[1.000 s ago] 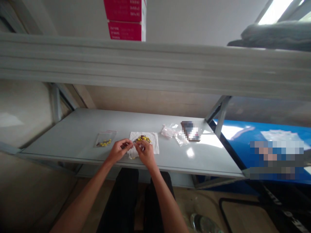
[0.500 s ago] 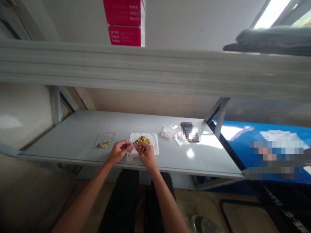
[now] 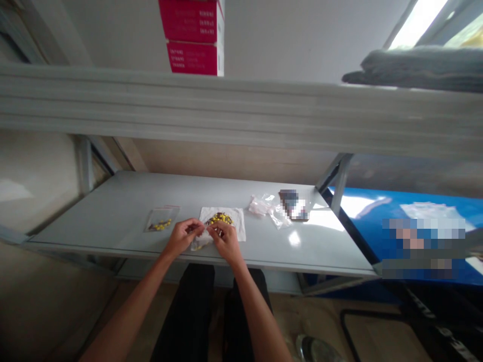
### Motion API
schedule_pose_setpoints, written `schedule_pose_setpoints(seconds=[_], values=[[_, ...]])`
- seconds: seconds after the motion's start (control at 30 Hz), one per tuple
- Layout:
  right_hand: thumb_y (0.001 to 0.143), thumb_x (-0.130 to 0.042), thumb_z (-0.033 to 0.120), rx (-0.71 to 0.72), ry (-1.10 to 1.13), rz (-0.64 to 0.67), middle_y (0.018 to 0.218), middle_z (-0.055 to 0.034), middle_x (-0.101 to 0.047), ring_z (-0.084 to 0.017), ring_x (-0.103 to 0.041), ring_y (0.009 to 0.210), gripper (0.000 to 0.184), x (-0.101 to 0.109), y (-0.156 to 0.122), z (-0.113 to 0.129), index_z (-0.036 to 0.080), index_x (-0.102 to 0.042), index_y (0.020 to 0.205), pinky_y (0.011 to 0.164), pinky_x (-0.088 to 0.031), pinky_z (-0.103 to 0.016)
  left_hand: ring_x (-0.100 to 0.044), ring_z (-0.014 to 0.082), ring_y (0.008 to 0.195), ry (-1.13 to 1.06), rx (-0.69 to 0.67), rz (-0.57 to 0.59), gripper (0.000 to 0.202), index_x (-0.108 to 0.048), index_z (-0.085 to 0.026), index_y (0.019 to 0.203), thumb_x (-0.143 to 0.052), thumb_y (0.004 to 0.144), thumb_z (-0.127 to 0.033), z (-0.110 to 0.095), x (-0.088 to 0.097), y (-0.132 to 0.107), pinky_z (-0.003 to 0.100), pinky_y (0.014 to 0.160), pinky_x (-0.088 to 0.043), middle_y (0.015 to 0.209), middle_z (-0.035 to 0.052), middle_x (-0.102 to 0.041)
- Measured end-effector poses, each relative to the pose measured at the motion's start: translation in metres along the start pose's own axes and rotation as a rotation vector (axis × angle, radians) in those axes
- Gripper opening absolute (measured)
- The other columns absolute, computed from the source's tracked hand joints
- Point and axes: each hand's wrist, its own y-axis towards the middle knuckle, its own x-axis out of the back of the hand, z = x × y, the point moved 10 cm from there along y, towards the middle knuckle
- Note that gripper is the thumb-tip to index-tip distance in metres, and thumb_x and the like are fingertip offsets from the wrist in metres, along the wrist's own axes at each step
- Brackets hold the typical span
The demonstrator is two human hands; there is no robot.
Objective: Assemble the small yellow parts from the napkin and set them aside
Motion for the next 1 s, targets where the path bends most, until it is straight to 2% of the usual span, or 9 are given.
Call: schedule_pose_setpoints(seconds=[0.17, 0.27, 0.43, 0.6, 0.7, 0.83, 1.0], values=[[0.093, -0.059, 0.041, 0.013, -0.038, -0.029, 0.064, -0.0002, -0.06, -0.013, -0.048, 0.058, 0.032, 0.001, 0.001, 0.005, 0.018, -0.068, 0.073, 0.057, -0.036, -0.025, -0.063, 0.0164, 0.07, -0.027, 0.012, 0.043, 0.031, -0.07, -0.015, 0.085, -0.069, 0.083, -0.046, -0.001, -0.003, -0.001, 0.024, 0.066, -0.048, 0.075, 0.0037, -0.069], [0.093, -0.059, 0.038, 0.053, -0.06, -0.02, 0.061, 0.0007, -0.055, -0.013, -0.046, 0.057, 0.033, 0.0, 0.0, 0.012, 0.018, -0.063, 0.067, 0.057, -0.034, -0.024, -0.063, 0.0163, 0.068, -0.015, 0.007, 0.056, 0.031, -0.07, -0.015, 0.082, -0.069, 0.083, -0.046, -0.004, -0.004, -0.002, 0.024, 0.064, -0.048, 0.074, 0.0041, -0.069], [0.095, -0.053, 0.034, 0.091, -0.109, 0.011, 0.065, 0.0, -0.055, -0.014, -0.048, 0.061, 0.033, -0.006, 0.001, 0.014, 0.018, -0.058, 0.066, 0.059, -0.034, -0.025, -0.063, 0.0161, 0.068, 0.002, -0.008, 0.02, 0.031, -0.07, -0.015, 0.078, -0.071, 0.082, -0.046, -0.008, -0.001, -0.001, 0.024, 0.065, -0.049, 0.073, 0.0037, -0.07], [0.097, -0.049, 0.031, 0.108, -0.136, 0.037, 0.064, 0.0005, -0.054, -0.014, -0.047, 0.061, 0.032, -0.011, 0.003, 0.014, 0.019, -0.057, 0.068, 0.059, -0.033, -0.025, -0.067, 0.0179, 0.073, -0.028, -0.003, 0.038, 0.03, -0.072, -0.016, 0.081, -0.074, 0.08, -0.046, -0.006, -0.003, 0.0, 0.025, 0.069, -0.051, 0.078, 0.0046, -0.073], [0.097, -0.049, 0.03, 0.117, -0.105, 0.001, 0.063, -0.0001, -0.056, -0.014, -0.048, 0.061, 0.035, -0.005, 0.0, 0.019, 0.018, -0.057, 0.064, 0.061, -0.034, -0.026, -0.067, 0.0181, 0.072, -0.054, 0.019, 0.029, 0.03, -0.073, -0.016, 0.081, -0.075, 0.078, -0.046, -0.001, -0.002, 0.0, 0.026, 0.069, -0.052, 0.077, 0.0046, -0.074], [0.098, -0.049, 0.035, 0.071, -0.074, -0.104, 0.06, -0.0006, -0.055, -0.014, -0.047, 0.058, 0.041, 0.009, -0.004, 0.018, 0.017, -0.059, 0.062, 0.058, -0.033, -0.026, -0.065, 0.0163, 0.062, -0.126, 0.08, 0.01, 0.03, -0.074, -0.016, 0.077, -0.073, 0.079, -0.046, 0.006, 0.002, -0.001, 0.025, 0.064, -0.051, 0.066, 0.0031, -0.071], [0.098, -0.05, 0.045, 0.041, -0.062, -0.023, 0.059, 0.0003, -0.055, -0.012, -0.044, 0.054, 0.044, 0.0, -0.002, 0.011, 0.017, -0.065, 0.068, 0.053, -0.03, -0.025, -0.065, 0.0167, 0.06, -0.104, 0.068, -0.023, 0.028, -0.076, -0.016, 0.074, -0.074, 0.079, -0.043, 0.001, 0.007, -0.003, 0.026, 0.063, -0.052, 0.064, 0.003, -0.072]])
